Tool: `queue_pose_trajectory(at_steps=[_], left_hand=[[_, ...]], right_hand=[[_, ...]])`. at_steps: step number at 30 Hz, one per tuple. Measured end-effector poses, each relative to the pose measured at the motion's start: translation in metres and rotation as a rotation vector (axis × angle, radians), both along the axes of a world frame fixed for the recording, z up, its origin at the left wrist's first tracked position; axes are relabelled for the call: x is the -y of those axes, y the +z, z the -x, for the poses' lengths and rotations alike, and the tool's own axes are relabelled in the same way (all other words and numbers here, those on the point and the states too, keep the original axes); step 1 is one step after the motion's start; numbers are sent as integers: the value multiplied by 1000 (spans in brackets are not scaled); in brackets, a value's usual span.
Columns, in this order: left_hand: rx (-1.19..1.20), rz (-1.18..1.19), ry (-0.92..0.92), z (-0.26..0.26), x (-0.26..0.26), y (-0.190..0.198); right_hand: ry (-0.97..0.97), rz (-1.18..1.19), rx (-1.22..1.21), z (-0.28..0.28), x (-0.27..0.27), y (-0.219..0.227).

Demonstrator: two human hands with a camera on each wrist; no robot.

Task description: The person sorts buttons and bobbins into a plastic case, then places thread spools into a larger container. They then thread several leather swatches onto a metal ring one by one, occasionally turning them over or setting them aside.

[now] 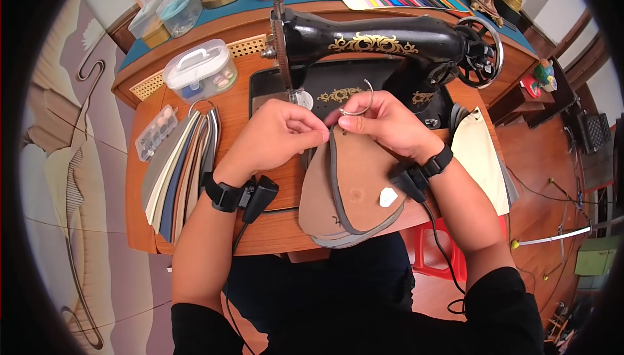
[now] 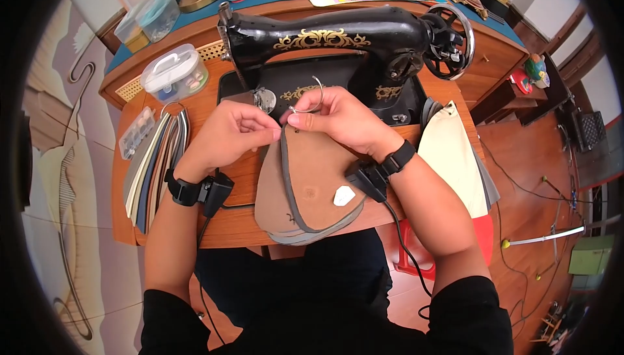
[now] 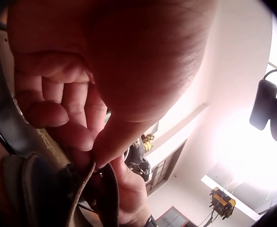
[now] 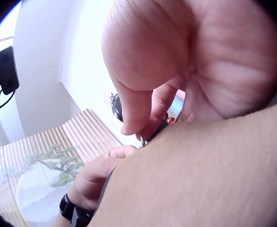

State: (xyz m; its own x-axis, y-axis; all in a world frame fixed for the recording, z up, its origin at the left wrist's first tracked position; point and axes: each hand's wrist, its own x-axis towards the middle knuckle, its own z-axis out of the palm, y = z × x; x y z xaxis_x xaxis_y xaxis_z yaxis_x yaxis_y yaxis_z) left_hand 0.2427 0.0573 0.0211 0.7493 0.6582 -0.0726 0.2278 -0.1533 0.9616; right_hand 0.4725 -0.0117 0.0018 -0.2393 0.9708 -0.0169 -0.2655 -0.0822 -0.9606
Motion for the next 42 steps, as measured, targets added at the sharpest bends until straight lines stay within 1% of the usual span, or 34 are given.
queue_pose_trajectory(at_steps=[2,3,5,6,8,9,10,12,14,16,20,23,25,26,28,32,34,35,37,38,40,42], left_hand=[[-56,75,-54,1,-1,5],[-54,77,-48,1,-2,5],[-77,99,55,1,-3,7],[-75,95,56,2,-4,2],[-58,-24,117,1,-7,-17],[-105,-12,74,2,-10,-22],[-106,-15,75,4,-11,-26],[-236,-146,-11,3,-8,-25],[-234,-108,6,3,-5,-19],[-211,-180,22,3,-4,-17],[-216,-185,-3,3,-4,-19],[-270,-175,-16,2,-3,-16],[-296,-216,-22,1,-2,-16],[-296,-218,-24,0,-2,-17],[-270,-148,-18,-2,-1,-19],[-205,-129,-48,-1,-2,-20],[-141,28,-43,0,-1,-13],[-139,27,-48,-1,0,-10],[-118,81,50,-2,3,-6],[-117,80,47,-2,3,-7],[-70,44,136,-3,2,-8],[-55,56,120,-3,1,-6]], right_hand=[[19,44,87,-6,-1,-2],[24,45,88,-7,0,-2],[12,13,98,-8,0,0],[13,9,100,-9,0,0],[13,8,93,-10,-1,-2],[12,3,91,-10,-1,-1],[28,-1,114,-10,-1,-2],[45,-2,137,-11,-1,-1],[62,-14,177,-10,-1,3],[52,-12,167,-10,-1,3],[28,-11,122,-9,0,4],[46,-35,122,-10,0,4],[58,-54,138,-11,0,4],[69,-69,153,-12,1,4],[65,-79,149,-11,2,5],[67,-87,162,-11,1,3],[56,-83,154,-11,1,5],[46,-76,146,-10,2,5],[27,-64,131,-10,2,4],[13,-51,115,-10,1,4],[-21,-62,131,-9,1,3],[-53,-74,146,-8,1,3]])
